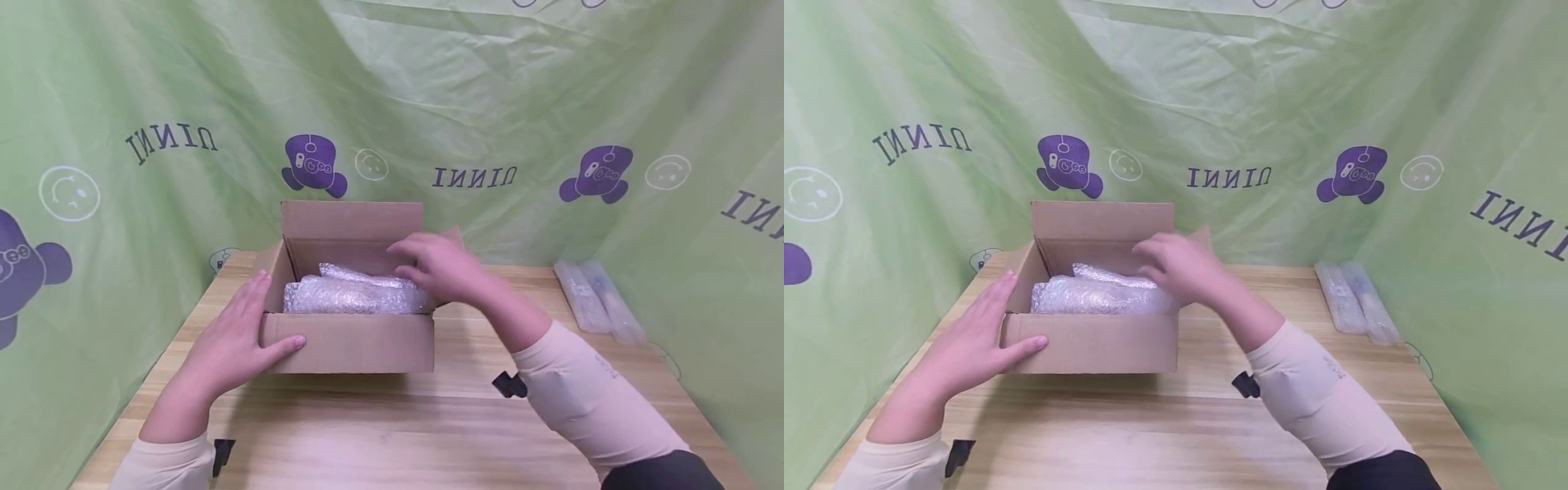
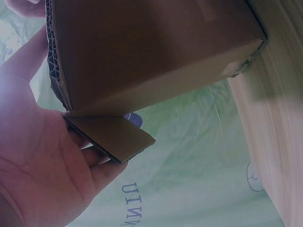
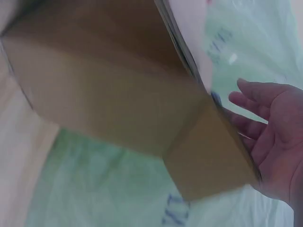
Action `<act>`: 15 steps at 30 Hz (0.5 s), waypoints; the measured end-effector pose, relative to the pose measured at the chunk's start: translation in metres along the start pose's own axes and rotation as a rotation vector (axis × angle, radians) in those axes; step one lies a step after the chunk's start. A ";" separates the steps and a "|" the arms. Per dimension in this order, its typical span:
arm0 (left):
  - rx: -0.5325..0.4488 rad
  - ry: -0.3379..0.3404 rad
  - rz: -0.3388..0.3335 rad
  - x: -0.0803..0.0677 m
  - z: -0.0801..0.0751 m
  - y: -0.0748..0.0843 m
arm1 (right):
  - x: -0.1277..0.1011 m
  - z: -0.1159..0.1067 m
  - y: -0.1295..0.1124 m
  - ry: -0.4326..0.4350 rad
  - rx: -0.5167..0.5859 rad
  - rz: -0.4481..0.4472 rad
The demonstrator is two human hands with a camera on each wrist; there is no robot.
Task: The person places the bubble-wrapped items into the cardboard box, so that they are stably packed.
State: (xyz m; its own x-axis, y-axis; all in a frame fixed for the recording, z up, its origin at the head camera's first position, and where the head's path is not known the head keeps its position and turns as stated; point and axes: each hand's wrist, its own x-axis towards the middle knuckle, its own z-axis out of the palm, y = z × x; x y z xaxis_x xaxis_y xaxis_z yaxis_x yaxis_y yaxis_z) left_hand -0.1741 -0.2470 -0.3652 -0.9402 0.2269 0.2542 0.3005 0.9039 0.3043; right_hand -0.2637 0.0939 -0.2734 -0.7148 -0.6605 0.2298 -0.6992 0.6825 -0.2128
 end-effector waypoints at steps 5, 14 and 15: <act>0.002 -0.001 -0.002 0.000 0.000 0.000 | -0.018 -0.035 0.028 0.126 0.022 0.174; -0.001 -0.005 -0.001 0.002 0.001 0.001 | -0.067 -0.057 0.116 0.286 -0.017 0.490; -0.001 -0.005 0.000 0.002 0.001 0.001 | -0.074 -0.055 0.126 0.281 -0.019 0.527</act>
State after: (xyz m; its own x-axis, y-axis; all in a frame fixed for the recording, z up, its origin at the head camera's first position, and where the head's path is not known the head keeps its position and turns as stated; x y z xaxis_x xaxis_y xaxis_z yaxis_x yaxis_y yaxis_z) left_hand -0.1758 -0.2457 -0.3651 -0.9410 0.2289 0.2491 0.3006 0.9037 0.3051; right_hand -0.2981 0.2460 -0.2648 -0.9317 -0.1249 0.3410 -0.2491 0.9031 -0.3498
